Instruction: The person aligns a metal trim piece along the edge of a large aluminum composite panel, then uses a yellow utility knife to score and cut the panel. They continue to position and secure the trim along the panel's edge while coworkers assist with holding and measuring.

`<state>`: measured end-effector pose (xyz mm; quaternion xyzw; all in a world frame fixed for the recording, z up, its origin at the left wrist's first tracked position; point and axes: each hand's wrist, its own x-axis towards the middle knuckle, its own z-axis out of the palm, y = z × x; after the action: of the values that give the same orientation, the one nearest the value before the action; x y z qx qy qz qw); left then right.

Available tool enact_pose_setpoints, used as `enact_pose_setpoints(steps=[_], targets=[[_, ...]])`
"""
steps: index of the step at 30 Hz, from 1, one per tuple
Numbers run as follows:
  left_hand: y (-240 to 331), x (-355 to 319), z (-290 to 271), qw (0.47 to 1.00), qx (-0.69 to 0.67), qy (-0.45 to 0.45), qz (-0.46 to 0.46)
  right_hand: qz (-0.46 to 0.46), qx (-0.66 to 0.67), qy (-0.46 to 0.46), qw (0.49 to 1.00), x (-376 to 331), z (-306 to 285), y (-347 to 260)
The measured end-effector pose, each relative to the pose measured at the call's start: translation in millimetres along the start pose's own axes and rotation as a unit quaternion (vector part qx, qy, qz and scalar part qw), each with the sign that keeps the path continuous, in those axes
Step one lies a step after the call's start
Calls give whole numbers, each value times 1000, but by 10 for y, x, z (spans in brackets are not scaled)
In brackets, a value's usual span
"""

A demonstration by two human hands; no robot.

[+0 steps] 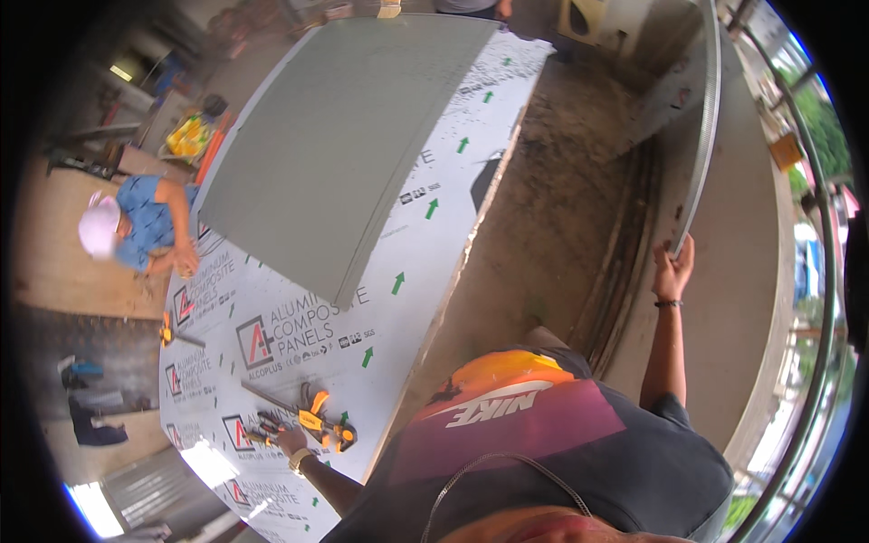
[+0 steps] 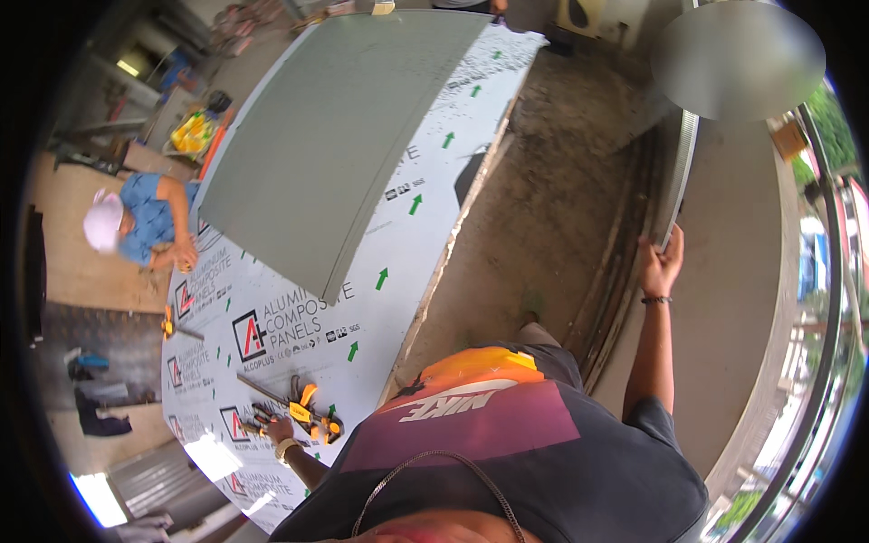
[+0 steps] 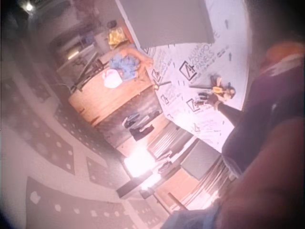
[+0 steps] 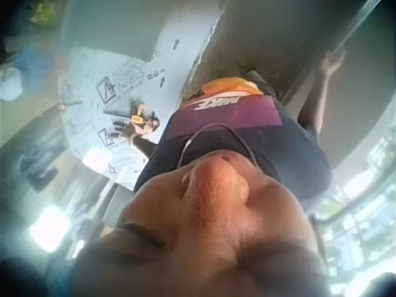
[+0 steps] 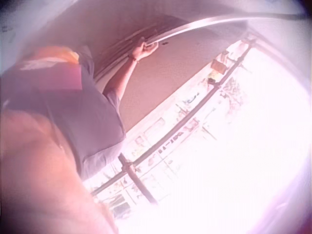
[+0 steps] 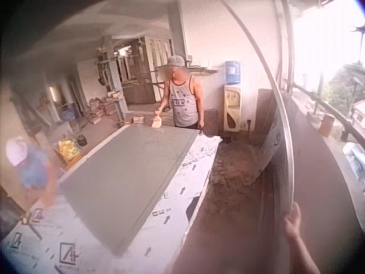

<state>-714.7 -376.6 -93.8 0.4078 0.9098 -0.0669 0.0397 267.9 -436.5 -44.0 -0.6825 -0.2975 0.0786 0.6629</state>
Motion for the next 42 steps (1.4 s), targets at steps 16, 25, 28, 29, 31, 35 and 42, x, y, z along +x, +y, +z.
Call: enact_pose_setpoints(steps=[16,25,28,29,31,35,42], targets=[[6890,-4842,-3085,468,-581,-318,585,32,-53,-66,996,-1742,680,247],[7210,-5195,-1383,412,-602,-352,585,217,-291,-316,877,-1512,-357,636],[7097,-5273,-946,467,-582,-321,583,168,-250,-140,943,-967,-897,417],[7057,-5283,-863,463,-571,-324,595,160,-216,-95,959,-708,-1008,279],[6955,-5317,-766,461,-553,-324,614,79,-168,-14,983,-187,-1036,-80],[6700,-5436,-715,490,-520,-325,619,30,34,-101,994,680,-797,-1087],[6390,-5396,-417,458,-465,-269,708,-22,231,-198,952,1122,-115,-2217]])
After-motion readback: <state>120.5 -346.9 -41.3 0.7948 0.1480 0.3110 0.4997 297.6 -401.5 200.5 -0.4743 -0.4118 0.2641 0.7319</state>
